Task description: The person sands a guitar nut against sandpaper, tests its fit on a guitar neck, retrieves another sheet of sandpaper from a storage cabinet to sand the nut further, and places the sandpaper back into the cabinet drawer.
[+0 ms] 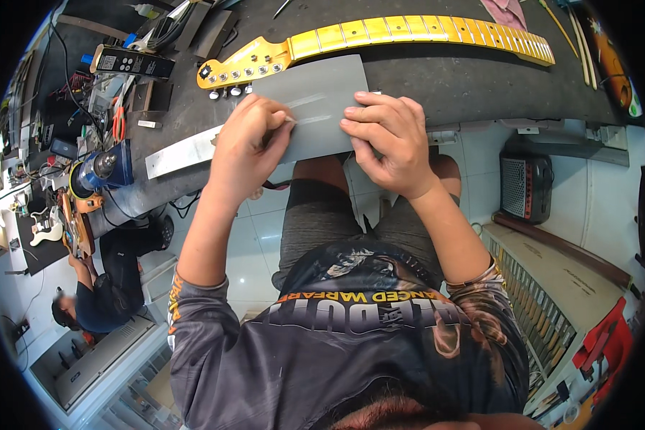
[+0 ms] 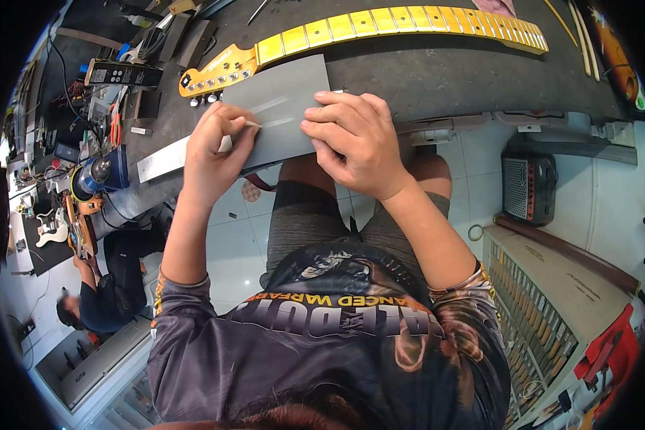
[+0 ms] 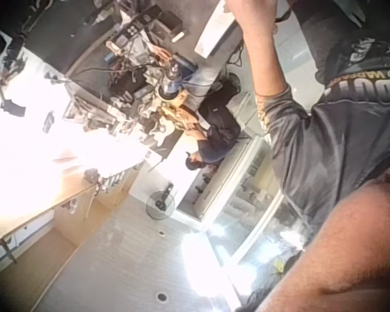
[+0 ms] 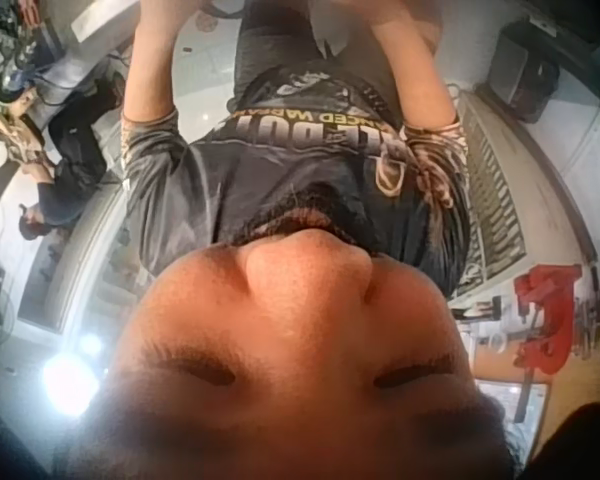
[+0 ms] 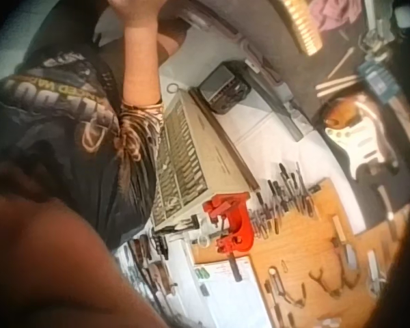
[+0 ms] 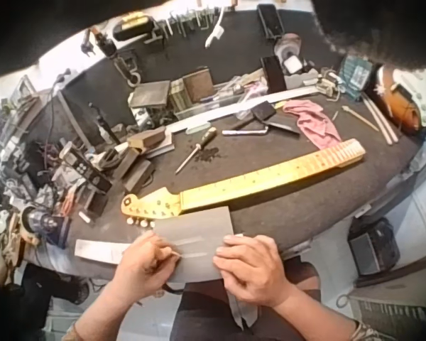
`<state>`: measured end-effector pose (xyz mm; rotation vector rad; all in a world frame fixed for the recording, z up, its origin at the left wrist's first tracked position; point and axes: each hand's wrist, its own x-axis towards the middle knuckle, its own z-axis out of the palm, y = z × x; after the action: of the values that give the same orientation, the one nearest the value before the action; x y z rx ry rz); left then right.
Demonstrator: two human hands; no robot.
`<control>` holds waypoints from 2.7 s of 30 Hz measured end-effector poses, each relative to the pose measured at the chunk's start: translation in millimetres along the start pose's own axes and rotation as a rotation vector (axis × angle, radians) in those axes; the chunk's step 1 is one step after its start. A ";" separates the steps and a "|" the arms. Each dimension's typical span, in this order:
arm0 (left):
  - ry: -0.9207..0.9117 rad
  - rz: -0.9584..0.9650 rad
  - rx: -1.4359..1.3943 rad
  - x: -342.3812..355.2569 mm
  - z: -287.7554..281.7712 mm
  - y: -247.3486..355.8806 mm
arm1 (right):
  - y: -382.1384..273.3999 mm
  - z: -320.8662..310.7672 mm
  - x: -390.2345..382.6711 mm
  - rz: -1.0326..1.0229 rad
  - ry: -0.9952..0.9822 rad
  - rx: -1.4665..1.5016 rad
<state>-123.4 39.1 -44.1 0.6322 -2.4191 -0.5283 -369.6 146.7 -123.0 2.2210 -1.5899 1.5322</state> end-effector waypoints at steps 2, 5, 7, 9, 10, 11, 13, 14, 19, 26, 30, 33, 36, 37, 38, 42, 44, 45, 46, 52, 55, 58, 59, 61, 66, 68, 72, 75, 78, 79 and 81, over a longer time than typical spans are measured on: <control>0.083 0.004 -0.096 4.3 18.8 1.4 | 0.7 0.3 -0.2 -0.001 -0.002 0.004; 0.102 0.022 -0.125 7.5 36.6 2.7 | 2.1 1.0 -0.8 -0.003 -0.006 0.003; 0.087 0.017 -0.125 4.9 31.0 1.2 | 2.7 1.6 -1.2 -0.013 0.003 -0.005; 0.069 0.038 -0.058 -2.2 11.4 -1.3 | 2.8 2.3 -1.5 -0.011 0.000 -0.003; 0.050 0.061 -0.009 -4.6 2.1 -3.2 | 2.7 2.3 -1.9 -0.014 0.004 -0.006; 0.031 0.096 0.051 -5.6 -5.9 -5.1 | 2.6 2.2 -2.3 -0.009 0.004 -0.007; 0.026 0.084 0.055 -5.1 -6.6 -4.5 | 2.5 2.6 -2.7 -0.013 0.010 -0.005; 0.043 0.110 0.038 -3.2 -4.9 -3.4 | 2.6 2.8 -2.5 -0.012 0.000 -0.007; 0.011 0.102 -0.054 12.5 33.5 6.6 | 2.9 2.6 -1.5 -0.021 0.006 -0.010; -0.067 0.142 0.167 -5.5 -18.6 0.5 | 0.9 2.7 -1.7 -0.016 0.004 -0.003; 0.065 -0.074 -0.122 -19.5 -23.8 13.4 | -1.8 1.5 0.4 -0.014 0.001 0.001; 0.308 -0.333 -0.666 -29.2 -16.8 30.4 | -7.3 -3.0 4.2 0.001 -0.021 0.005; 0.429 -0.482 -1.060 -33.3 -6.4 38.5 | -16.4 -10.3 10.7 0.007 -0.068 -0.023; 0.430 -0.532 -1.229 -33.5 -2.7 39.0 | -20.4 -12.8 13.8 0.003 -0.079 -0.045; 0.425 -0.589 -1.398 -33.6 0.6 38.7 | -25.0 -14.9 17.5 0.000 -0.095 -0.056; 0.245 -0.507 -1.659 -38.7 13.0 40.7 | -50.8 -23.1 32.7 0.040 -0.050 0.011; 0.184 -0.466 -1.759 -41.1 17.1 42.1 | -68.4 -27.2 38.1 0.083 -0.009 0.099; 0.177 -0.490 -1.786 -42.0 19.9 43.8 | -76.8 -28.5 40.6 0.115 0.003 0.241; 0.158 -0.519 -1.808 -43.5 22.2 46.1 | -84.0 -29.3 43.2 0.151 0.008 0.378; 0.110 -0.501 -1.894 -46.6 33.8 60.3 | -109.6 -30.5 48.6 0.179 0.014 0.435; 0.138 -0.438 -1.925 -48.6 37.9 67.3 | -113.1 -32.6 45.7 0.227 0.005 0.443; 0.128 -0.429 -1.933 -49.5 38.7 68.5 | -115.6 -36.6 41.5 0.219 0.024 0.396; 0.119 -0.399 -1.891 -49.4 38.4 67.6 | -116.4 -38.1 40.3 0.181 0.028 0.373; 0.109 -0.370 -1.851 -49.2 37.5 64.8 | -117.1 -40.0 38.9 0.147 0.031 0.347; 0.099 -0.297 -1.742 -50.7 36.3 59.0 | -116.1 -43.6 38.0 0.069 0.032 0.239; 0.086 -0.300 -1.732 -51.4 35.6 57.8 | -116.1 -45.6 37.3 0.057 0.026 0.215; 0.043 -0.318 -1.732 -51.7 34.4 57.6 | -116.9 -49.6 36.9 0.023 0.028 0.169; 0.038 -0.334 -1.741 -51.9 34.4 59.4 | -117.9 -52.4 36.8 0.010 0.016 0.136; 0.033 -0.366 -1.767 -52.3 35.9 61.2 | -118.8 -54.6 36.3 0.021 0.003 0.124; 0.037 -0.370 -1.765 -52.2 36.8 61.5 | -119.2 -55.0 36.0 0.024 -0.004 0.117; 0.049 -0.383 -1.835 -52.1 38.2 61.5 | -119.8 -55.6 35.1 0.039 0.001 0.122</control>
<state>-128.7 125.7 -64.8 0.1710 -0.8705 -2.2713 -320.9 207.7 -10.8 2.2613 -1.5897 1.6847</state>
